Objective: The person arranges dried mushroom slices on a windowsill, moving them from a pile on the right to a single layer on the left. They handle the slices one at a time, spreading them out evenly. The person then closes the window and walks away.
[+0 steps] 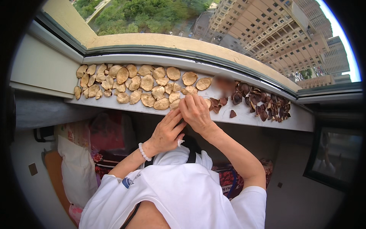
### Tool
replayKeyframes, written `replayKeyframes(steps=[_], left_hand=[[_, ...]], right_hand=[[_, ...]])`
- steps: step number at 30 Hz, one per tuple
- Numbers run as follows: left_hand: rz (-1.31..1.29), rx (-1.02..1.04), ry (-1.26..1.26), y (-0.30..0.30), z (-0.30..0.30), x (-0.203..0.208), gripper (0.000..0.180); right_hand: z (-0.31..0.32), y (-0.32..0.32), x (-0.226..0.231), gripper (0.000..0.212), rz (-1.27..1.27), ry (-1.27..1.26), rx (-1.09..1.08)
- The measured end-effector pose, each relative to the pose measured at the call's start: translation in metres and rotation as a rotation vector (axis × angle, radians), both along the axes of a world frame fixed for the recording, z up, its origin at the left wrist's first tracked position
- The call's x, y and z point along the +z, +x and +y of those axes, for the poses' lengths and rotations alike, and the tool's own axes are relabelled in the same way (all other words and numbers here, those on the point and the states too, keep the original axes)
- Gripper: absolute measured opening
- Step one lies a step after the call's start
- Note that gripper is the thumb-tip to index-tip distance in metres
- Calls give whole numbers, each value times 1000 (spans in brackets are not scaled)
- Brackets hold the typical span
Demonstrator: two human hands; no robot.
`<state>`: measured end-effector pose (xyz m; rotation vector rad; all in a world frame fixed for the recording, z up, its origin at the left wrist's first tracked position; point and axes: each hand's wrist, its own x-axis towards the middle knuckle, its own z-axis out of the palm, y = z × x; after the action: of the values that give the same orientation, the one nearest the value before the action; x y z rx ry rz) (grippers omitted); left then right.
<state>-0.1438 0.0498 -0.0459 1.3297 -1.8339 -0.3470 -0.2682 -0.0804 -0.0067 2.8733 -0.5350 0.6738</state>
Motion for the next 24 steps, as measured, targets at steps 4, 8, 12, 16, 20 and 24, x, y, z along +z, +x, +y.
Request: replayKeyframes(steps=[4, 8, 12, 16, 20, 24], left_hand=[[-11, -13, -2, 0, -1, -1, 44], [-18, 20, -5, -4, 1, -5, 45], [-38, 47, -5, -7, 4, -4, 43], [-41, 100, -21, -17, 8, -8, 41], [-51, 157, -38, -32, 8, -4, 40], [-58, 184, -40, -47, 0, 5, 40]], right_hand=[[3, -10, -2, 32, 0, 165, -20], [8, -22, 3, 42, -25, 205, -23], [6, -49, 10, 40, -35, 156, -70], [-5, -76, 13, 36, -22, 201, -159], [-14, -75, 9, 32, 22, 266, -121], [-27, -66, 2, 27, -4, 249, -67]])
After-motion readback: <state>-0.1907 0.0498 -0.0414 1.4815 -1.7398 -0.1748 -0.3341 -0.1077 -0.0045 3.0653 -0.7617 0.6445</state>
